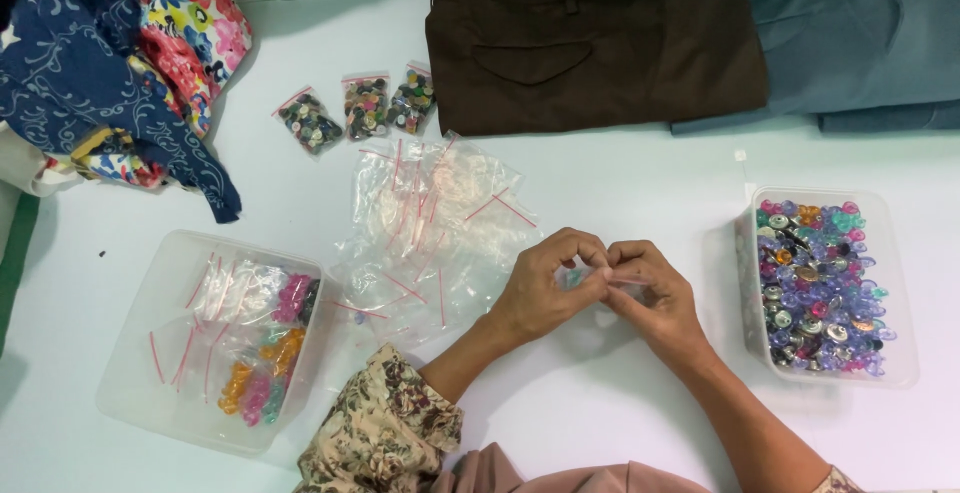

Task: Sorting and counting colorful buttons before placing them into small plastic bags.

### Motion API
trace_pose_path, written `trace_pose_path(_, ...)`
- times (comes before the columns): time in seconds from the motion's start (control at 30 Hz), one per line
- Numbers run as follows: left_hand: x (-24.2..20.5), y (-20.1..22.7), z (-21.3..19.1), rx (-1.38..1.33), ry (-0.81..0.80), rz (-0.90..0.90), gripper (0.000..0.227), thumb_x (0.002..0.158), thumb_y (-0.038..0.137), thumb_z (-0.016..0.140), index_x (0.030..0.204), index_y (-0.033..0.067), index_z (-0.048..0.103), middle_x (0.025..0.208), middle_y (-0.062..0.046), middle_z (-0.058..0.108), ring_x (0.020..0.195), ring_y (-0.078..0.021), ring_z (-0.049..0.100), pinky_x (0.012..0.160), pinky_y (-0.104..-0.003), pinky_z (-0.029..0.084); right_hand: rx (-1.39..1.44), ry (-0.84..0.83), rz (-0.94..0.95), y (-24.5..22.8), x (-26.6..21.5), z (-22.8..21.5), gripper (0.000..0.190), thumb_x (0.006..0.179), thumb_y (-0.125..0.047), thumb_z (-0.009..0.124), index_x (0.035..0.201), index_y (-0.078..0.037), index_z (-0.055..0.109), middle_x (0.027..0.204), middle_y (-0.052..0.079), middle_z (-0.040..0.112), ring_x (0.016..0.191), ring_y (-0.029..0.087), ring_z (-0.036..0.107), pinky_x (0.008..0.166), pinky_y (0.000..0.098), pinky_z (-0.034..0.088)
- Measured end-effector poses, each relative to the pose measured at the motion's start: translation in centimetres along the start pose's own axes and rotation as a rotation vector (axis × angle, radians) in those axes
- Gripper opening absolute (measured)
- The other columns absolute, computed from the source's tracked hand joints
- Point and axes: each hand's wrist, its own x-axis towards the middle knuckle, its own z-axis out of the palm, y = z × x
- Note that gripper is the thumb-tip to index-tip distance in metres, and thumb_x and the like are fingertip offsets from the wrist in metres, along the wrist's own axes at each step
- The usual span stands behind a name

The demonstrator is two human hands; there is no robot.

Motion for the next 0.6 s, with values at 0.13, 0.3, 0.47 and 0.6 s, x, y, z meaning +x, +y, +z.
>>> trace_pose_path(0.13,0.6,0.6,-0.9,-0.015,0.042,0.01,0.005,0.093,0.011,0.074,0.094,0.0096,0.069,0.097,-0.006,0.073,0.088,-0.0197,0.069,0.078,-0.031,0.051,0.007,-0.049,0.039,-1.1,0.2,0.7,0.01,0.084,-0.007,0.083,0.09,0.0,0.081,0.098,0.014,0.063,0.09,0.02,0.062,0.081,0.0356,0.051)
trace_pose_path(0.3,0.9,0.2,-1.5,-0.022,0.119,0.027,0.002,0.094,0.01,0.073,0.094,0.0101,0.071,0.096,-0.003,0.073,0.088,-0.0166,0.069,0.078,-0.029,0.051,-0.005,-0.12,0.125,-0.4,0.2,0.1,0.009,0.083,-0.011,0.083,0.087,-0.003,0.083,0.086,0.012,0.066,0.08,0.019,0.067,0.077,0.0347,0.053)
trace_pose_path(0.47,0.8,-0.2,-1.3,-0.018,0.158,0.027,0.003,0.094,0.012,0.074,0.095,0.0112,0.072,0.096,0.0,0.073,0.088,-0.014,0.069,0.078,-0.028,0.051,-0.001,-0.122,0.136,-0.9,0.3,0.2,0.009,0.085,-0.011,0.082,0.087,-0.003,0.082,0.082,0.01,0.066,0.075,0.016,0.066,0.072,0.0329,0.053)
trace_pose_path(0.6,0.7,0.3,-1.4,0.016,0.205,0.039,0.004,0.094,0.012,0.076,0.094,0.011,0.072,0.093,0.0,0.073,0.086,-0.0128,0.069,0.076,-0.027,0.051,0.03,-0.119,0.16,-0.3,-0.2,0.4,0.01,0.087,-0.012,0.08,0.087,-0.002,0.081,0.078,0.01,0.068,0.071,0.016,0.067,0.07,0.0307,0.054)
